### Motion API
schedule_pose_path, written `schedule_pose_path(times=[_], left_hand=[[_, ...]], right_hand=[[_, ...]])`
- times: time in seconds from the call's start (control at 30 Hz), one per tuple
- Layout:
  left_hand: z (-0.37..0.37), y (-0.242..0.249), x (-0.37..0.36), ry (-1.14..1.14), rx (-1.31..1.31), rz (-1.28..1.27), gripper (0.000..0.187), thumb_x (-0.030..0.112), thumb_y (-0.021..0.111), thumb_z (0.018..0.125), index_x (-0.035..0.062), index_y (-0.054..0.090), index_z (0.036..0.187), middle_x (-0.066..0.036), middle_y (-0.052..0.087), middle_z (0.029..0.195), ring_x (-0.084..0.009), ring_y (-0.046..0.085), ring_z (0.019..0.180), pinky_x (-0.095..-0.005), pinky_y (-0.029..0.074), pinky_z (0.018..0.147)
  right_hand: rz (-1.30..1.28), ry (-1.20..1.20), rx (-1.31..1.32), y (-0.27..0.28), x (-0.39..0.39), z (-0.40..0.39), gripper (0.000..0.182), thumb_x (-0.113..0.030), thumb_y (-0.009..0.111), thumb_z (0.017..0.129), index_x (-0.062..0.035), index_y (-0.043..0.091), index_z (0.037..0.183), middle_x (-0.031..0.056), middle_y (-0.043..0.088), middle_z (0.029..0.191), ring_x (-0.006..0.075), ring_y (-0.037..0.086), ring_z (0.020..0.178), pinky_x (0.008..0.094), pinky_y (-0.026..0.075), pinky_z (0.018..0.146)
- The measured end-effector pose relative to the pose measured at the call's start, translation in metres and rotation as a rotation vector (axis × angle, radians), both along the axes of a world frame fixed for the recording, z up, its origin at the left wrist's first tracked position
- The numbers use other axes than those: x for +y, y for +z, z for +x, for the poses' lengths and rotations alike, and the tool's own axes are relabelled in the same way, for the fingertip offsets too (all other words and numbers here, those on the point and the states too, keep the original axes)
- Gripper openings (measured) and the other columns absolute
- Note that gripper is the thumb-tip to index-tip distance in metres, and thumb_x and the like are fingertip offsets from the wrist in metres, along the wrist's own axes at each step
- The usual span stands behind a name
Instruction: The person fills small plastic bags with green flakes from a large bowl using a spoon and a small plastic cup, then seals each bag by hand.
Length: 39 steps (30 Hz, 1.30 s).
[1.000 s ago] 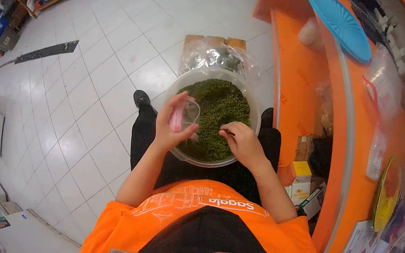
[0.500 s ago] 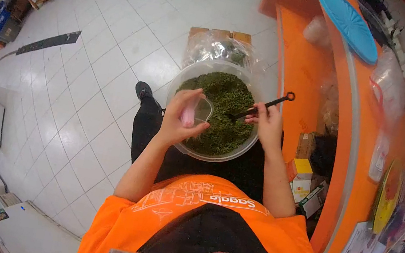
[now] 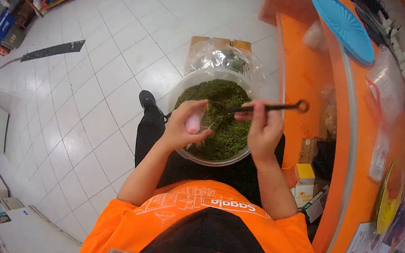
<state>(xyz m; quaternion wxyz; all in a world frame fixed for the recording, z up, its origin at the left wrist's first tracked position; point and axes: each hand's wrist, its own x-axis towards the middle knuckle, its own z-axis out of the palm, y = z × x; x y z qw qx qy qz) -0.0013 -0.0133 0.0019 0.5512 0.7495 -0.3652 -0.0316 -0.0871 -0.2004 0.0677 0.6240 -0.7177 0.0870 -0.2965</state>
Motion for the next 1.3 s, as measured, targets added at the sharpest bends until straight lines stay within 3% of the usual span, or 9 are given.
schedule_pose_path(times=[0.03, 0.23, 0.27, 0.43, 0.5, 0.63, 0.77, 0.97, 1.3], left_hand=[[0.001, -0.002, 0.000, 0.014, -0.017, -0.005, 0.065, 0.019, 0.078, 0.063, 0.0040, 0.052, 0.121, -0.014, 0.058, 0.114, -0.0265, 0.056, 0.106, -0.0346, 0.043, 0.091], [0.001, -0.018, -0.001, 0.090, 0.220, -0.201, 0.066, 0.011, 0.075, 0.064, 0.0022, 0.049, 0.124, -0.013, 0.056, 0.117, -0.0244, 0.054, 0.110, -0.0333, 0.041, 0.094], [0.003, -0.037, -0.001, 0.066, 0.451, -0.314, 0.067, 0.008, 0.074, 0.064, 0.0024, 0.048, 0.125, -0.012, 0.055, 0.116, -0.0228, 0.055, 0.109, -0.0328, 0.041, 0.094], [0.002, -0.027, -0.006, 0.085, 0.096, -0.224, 0.070, 0.012, 0.078, 0.066, 0.0040, 0.044, 0.127, -0.010, 0.054, 0.114, -0.0214, 0.055, 0.105, -0.0319, 0.043, 0.091], [0.001, -0.034, -0.011, 0.045, 0.142, -0.382, 0.071, 0.012, 0.078, 0.065, 0.0044, 0.044, 0.127, -0.010, 0.052, 0.114, -0.0209, 0.053, 0.107, -0.0327, 0.041, 0.094], [-0.005, -0.006, 0.000, 0.076, -0.087, -0.141, 0.073, 0.013, 0.079, 0.060, 0.0045, 0.045, 0.124, -0.011, 0.051, 0.103, -0.0257, 0.051, 0.097, -0.0366, 0.041, 0.088], [-0.003, -0.005, -0.003, 0.083, -0.233, -0.049, 0.069, 0.029, 0.079, 0.066, 0.0073, 0.047, 0.123, -0.011, 0.050, 0.105, -0.0290, 0.048, 0.098, -0.0397, 0.038, 0.090], [-0.001, -0.011, -0.005, 0.018, -0.287, -0.082, 0.063, 0.028, 0.078, 0.069, 0.0048, 0.048, 0.119, -0.012, 0.050, 0.105, -0.0281, 0.047, 0.102, -0.0391, 0.037, 0.092], [0.001, -0.014, -0.005, 0.023, -0.116, -0.263, 0.027, 0.014, 0.067, 0.080, 0.0045, 0.053, 0.102, -0.009, 0.052, 0.100, -0.0246, 0.051, 0.095, -0.0335, 0.040, 0.086]], right_hand=[[-0.380, 0.035, -0.005, 0.002, 0.005, -0.003, 0.016, -0.014, 0.052, 0.091, 0.0003, 0.056, 0.087, 0.0145, 0.061, 0.084, 0.0294, 0.065, 0.070, 0.0385, 0.055, 0.070], [-0.915, 0.476, -0.407, 0.021, 0.015, -0.006, 0.015, -0.004, 0.061, 0.083, -0.0004, 0.058, 0.097, 0.0139, 0.063, 0.097, 0.0312, 0.063, 0.093, 0.0430, 0.051, 0.085], [-0.871, 0.522, -0.428, 0.019, 0.010, -0.006, 0.011, -0.007, 0.058, 0.087, -0.0005, 0.057, 0.096, 0.0167, 0.062, 0.101, 0.0301, 0.062, 0.096, 0.0429, 0.050, 0.089], [-0.356, 0.370, -0.557, -0.001, 0.008, 0.001, 0.014, -0.012, 0.049, 0.094, -0.0008, 0.057, 0.099, 0.0154, 0.057, 0.091, 0.0259, 0.060, 0.084, 0.0386, 0.051, 0.080], [-0.515, 0.370, -0.246, -0.022, 0.006, 0.001, 0.012, -0.009, 0.053, 0.091, -0.0008, 0.058, 0.098, 0.0107, 0.048, 0.082, 0.0222, 0.053, 0.073, 0.0315, 0.046, 0.064], [-0.591, 0.446, 0.075, -0.033, 0.030, 0.004, 0.012, -0.005, 0.060, 0.083, 0.0013, 0.060, 0.093, 0.0108, 0.046, 0.081, 0.0218, 0.050, 0.069, 0.0294, 0.040, 0.057], [-0.536, 0.458, 0.079, -0.036, 0.022, 0.007, 0.009, -0.003, 0.062, 0.082, 0.0022, 0.060, 0.089, 0.0114, 0.052, 0.081, 0.0225, 0.053, 0.067, 0.0307, 0.042, 0.056], [-0.554, 0.414, -0.017, -0.044, 0.014, 0.007, 0.017, 0.004, 0.062, 0.075, 0.0015, 0.061, 0.091, 0.0136, 0.059, 0.091, 0.0273, 0.061, 0.081, 0.0332, 0.050, 0.062], [-0.548, 0.270, 0.070, -0.053, 0.011, 0.008, 0.011, -0.002, 0.064, 0.079, 0.0006, 0.063, 0.089, 0.0131, 0.063, 0.086, 0.0239, 0.063, 0.074, 0.0311, 0.050, 0.063]])
